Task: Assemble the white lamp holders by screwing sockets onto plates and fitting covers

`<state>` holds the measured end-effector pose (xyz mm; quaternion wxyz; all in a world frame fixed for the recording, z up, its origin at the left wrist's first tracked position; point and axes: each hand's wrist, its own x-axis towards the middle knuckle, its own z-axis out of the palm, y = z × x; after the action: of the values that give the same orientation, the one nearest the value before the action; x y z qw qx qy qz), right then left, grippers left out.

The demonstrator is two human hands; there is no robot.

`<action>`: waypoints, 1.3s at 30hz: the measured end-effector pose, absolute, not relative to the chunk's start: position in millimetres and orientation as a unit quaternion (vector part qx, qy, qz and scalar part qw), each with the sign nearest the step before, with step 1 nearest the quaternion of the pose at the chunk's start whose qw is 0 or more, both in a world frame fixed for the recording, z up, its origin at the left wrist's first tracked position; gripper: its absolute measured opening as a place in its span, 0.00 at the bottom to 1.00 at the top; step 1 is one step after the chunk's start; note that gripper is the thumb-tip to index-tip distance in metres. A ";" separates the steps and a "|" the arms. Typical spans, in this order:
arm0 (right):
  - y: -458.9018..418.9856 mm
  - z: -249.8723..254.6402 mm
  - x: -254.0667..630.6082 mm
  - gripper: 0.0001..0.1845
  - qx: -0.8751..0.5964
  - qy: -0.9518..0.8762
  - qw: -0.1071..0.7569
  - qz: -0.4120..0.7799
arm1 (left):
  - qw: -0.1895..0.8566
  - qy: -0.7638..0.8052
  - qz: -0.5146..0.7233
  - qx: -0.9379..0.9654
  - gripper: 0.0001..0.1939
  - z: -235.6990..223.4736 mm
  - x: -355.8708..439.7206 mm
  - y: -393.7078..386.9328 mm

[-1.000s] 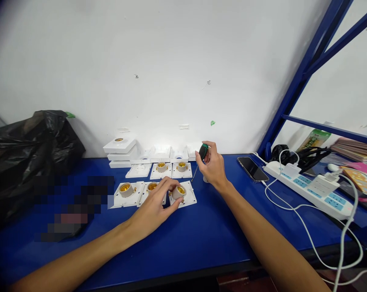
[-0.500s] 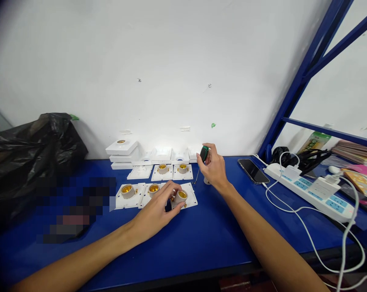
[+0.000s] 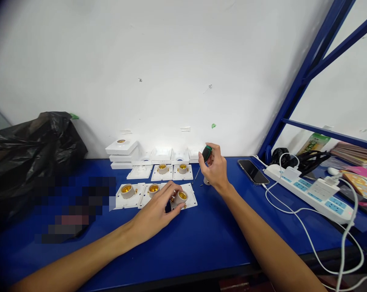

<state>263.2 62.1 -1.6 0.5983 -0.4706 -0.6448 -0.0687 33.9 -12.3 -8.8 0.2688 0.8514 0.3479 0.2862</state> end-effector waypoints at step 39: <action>49.8 7.2 246.7 0.17 -0.431 -0.685 0.585 0.048 | 0.274 0.363 0.305 0.837 0.14 -17.1 40.7 -3.6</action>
<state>246.7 49.8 7.2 0.5848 -0.4312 -0.6854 0.0484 40.7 -3.6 -17.1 0.2742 0.8369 0.3628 0.3047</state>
